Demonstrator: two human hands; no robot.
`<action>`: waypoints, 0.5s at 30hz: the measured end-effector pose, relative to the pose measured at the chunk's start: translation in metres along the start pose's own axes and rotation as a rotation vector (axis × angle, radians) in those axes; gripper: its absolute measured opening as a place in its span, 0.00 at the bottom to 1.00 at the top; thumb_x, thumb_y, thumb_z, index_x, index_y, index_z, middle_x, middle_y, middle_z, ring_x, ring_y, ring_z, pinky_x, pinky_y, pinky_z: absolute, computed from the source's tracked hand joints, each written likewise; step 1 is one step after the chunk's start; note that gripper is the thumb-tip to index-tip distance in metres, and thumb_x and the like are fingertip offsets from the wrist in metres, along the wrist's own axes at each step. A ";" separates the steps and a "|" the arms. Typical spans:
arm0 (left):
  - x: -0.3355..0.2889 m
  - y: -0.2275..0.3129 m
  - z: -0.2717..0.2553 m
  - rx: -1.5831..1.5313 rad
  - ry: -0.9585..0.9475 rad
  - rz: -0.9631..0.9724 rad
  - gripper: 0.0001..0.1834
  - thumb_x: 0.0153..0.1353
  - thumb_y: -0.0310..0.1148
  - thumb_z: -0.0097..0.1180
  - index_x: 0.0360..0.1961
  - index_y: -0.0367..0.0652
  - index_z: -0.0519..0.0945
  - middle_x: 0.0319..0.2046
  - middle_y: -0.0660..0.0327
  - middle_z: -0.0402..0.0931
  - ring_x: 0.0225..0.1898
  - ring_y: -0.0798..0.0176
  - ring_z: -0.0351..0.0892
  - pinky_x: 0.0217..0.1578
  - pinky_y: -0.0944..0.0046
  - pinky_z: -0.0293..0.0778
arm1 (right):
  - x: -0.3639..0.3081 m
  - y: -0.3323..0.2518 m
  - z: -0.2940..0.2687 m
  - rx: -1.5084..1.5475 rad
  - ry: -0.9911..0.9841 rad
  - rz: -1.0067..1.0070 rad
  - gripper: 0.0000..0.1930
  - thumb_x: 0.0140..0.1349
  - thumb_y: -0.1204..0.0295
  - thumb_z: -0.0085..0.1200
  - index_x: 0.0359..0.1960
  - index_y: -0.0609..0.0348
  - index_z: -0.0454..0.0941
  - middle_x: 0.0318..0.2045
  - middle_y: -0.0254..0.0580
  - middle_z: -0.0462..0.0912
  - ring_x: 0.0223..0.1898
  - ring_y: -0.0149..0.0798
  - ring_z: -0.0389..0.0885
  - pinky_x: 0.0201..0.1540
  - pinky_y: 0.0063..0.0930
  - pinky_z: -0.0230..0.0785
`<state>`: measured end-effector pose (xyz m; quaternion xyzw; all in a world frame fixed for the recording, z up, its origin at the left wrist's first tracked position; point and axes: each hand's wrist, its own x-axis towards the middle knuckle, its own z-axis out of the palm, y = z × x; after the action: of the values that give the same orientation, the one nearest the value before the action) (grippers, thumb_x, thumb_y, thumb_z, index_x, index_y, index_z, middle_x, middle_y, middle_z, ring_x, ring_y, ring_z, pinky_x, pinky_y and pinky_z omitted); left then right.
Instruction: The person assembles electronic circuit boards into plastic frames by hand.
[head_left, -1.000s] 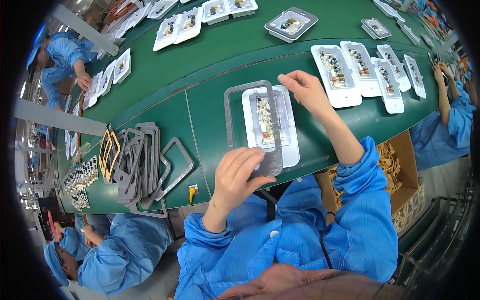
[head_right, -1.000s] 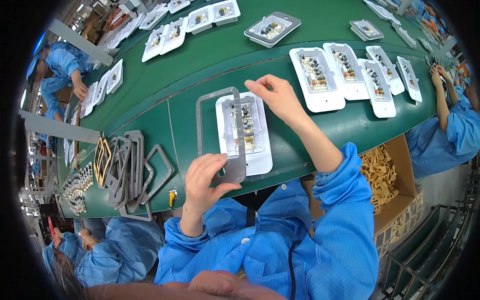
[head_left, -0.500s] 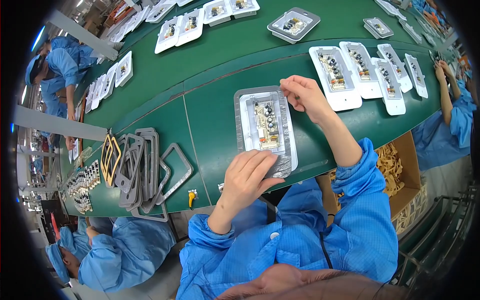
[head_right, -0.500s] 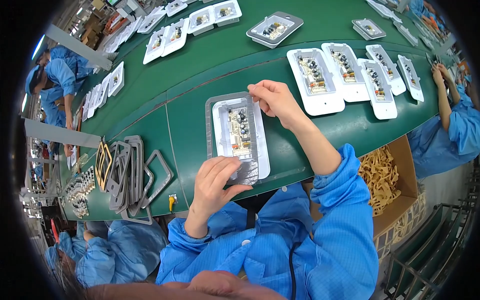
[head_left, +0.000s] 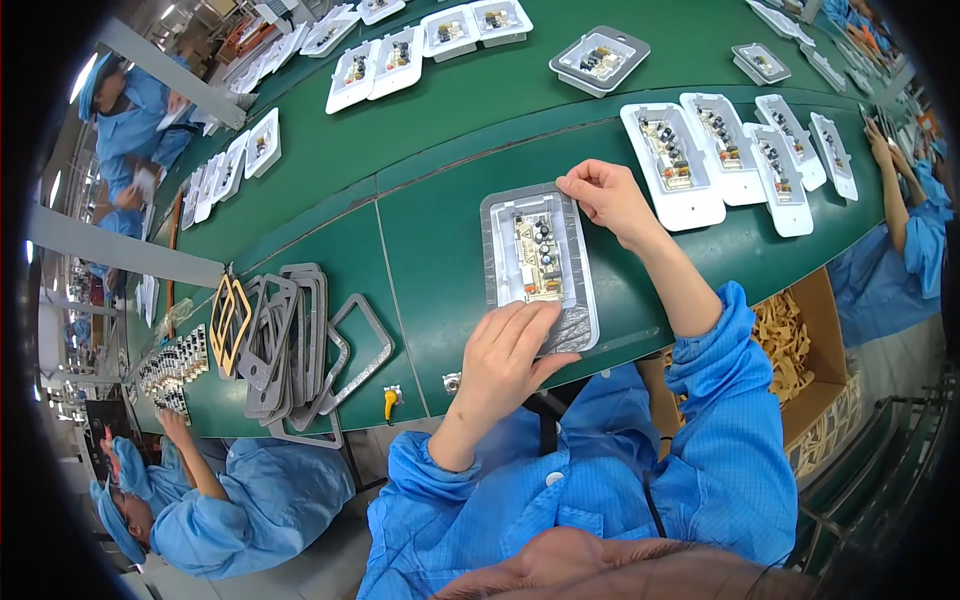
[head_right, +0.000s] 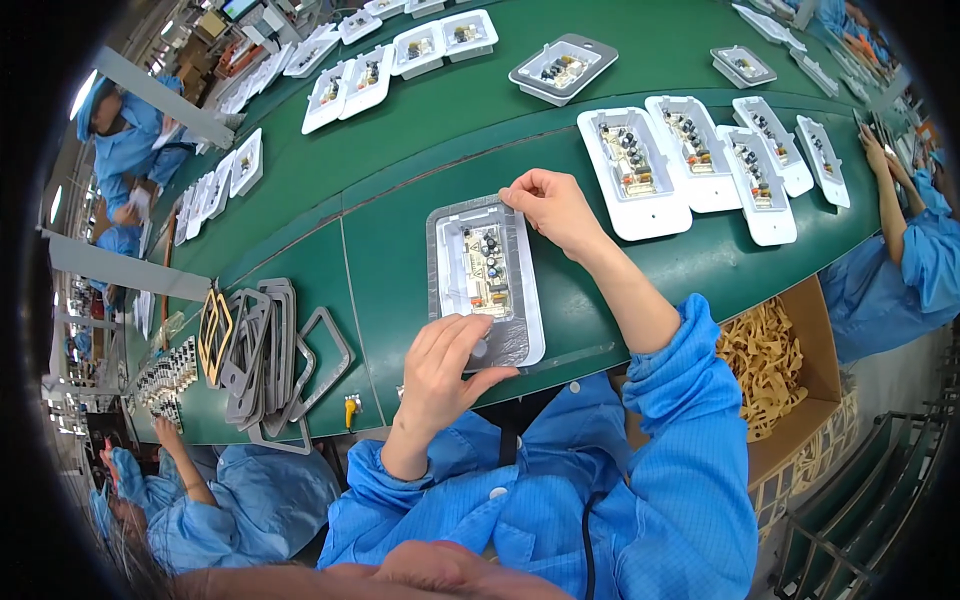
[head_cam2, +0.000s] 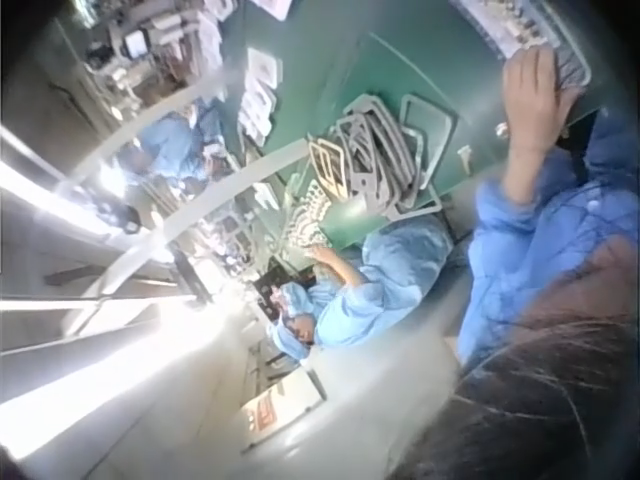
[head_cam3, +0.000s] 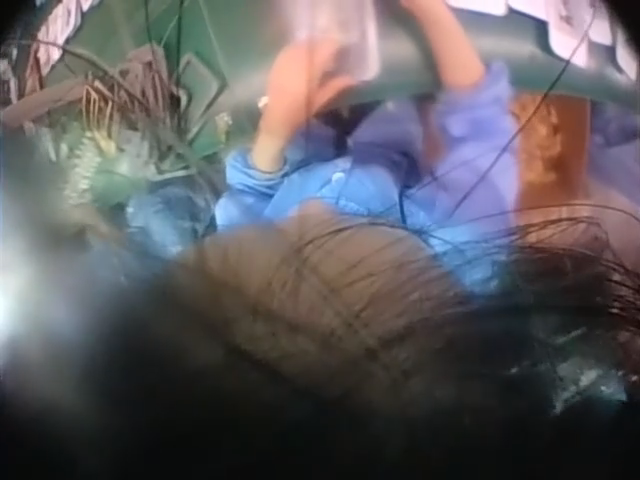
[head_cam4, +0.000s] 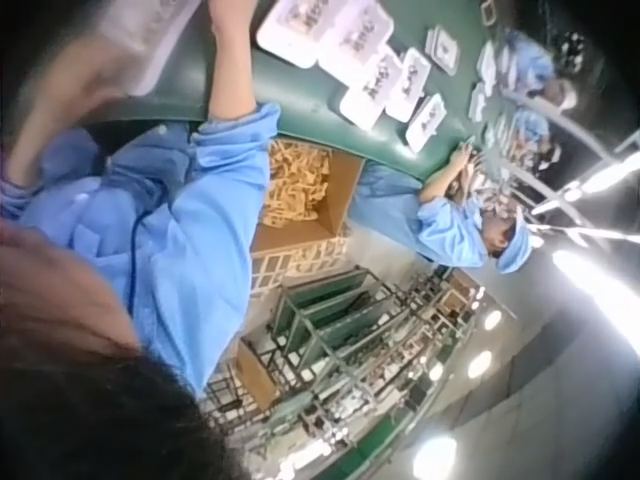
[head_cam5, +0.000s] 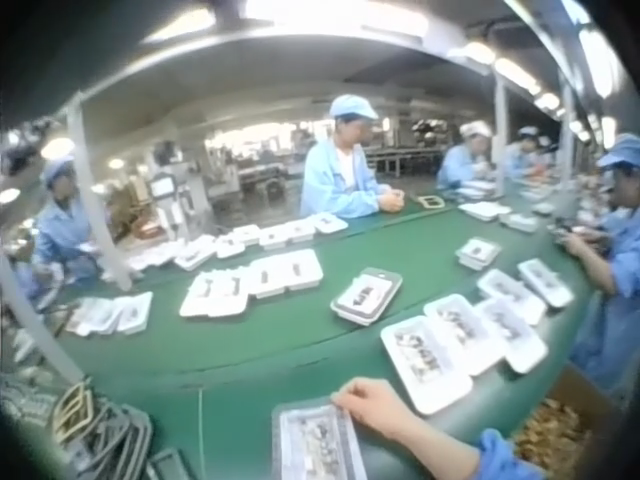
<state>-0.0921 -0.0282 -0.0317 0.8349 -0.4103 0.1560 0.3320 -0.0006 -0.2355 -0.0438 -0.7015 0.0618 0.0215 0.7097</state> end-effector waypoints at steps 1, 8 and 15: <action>0.000 0.000 0.000 0.001 0.001 -0.005 0.31 0.34 0.39 0.67 0.41 0.36 0.72 0.36 0.56 0.75 0.38 0.54 0.73 0.37 0.59 0.69 | 0.001 0.002 0.000 -0.012 0.006 0.003 0.07 0.56 0.70 0.54 0.27 0.60 0.74 0.14 0.25 0.66 0.14 0.18 0.58 0.14 0.12 0.44; 0.002 -0.001 0.002 0.017 0.002 -0.009 0.31 0.35 0.39 0.67 0.41 0.36 0.72 0.35 0.56 0.75 0.37 0.53 0.73 0.36 0.59 0.69 | 0.005 0.004 0.000 -0.017 0.010 -0.012 0.08 0.54 0.70 0.55 0.26 0.62 0.75 0.16 0.27 0.70 0.16 0.19 0.60 0.16 0.14 0.50; 0.005 0.002 0.002 0.014 0.016 0.003 0.31 0.35 0.40 0.67 0.42 0.36 0.72 0.35 0.56 0.75 0.36 0.54 0.73 0.35 0.60 0.69 | 0.003 0.004 0.001 -0.068 0.039 -0.060 0.06 0.55 0.70 0.54 0.26 0.60 0.74 0.14 0.25 0.67 0.15 0.18 0.59 0.15 0.12 0.47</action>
<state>-0.0912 -0.0336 -0.0300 0.8354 -0.4076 0.1659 0.3294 0.0018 -0.2345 -0.0482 -0.7271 0.0537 -0.0112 0.6843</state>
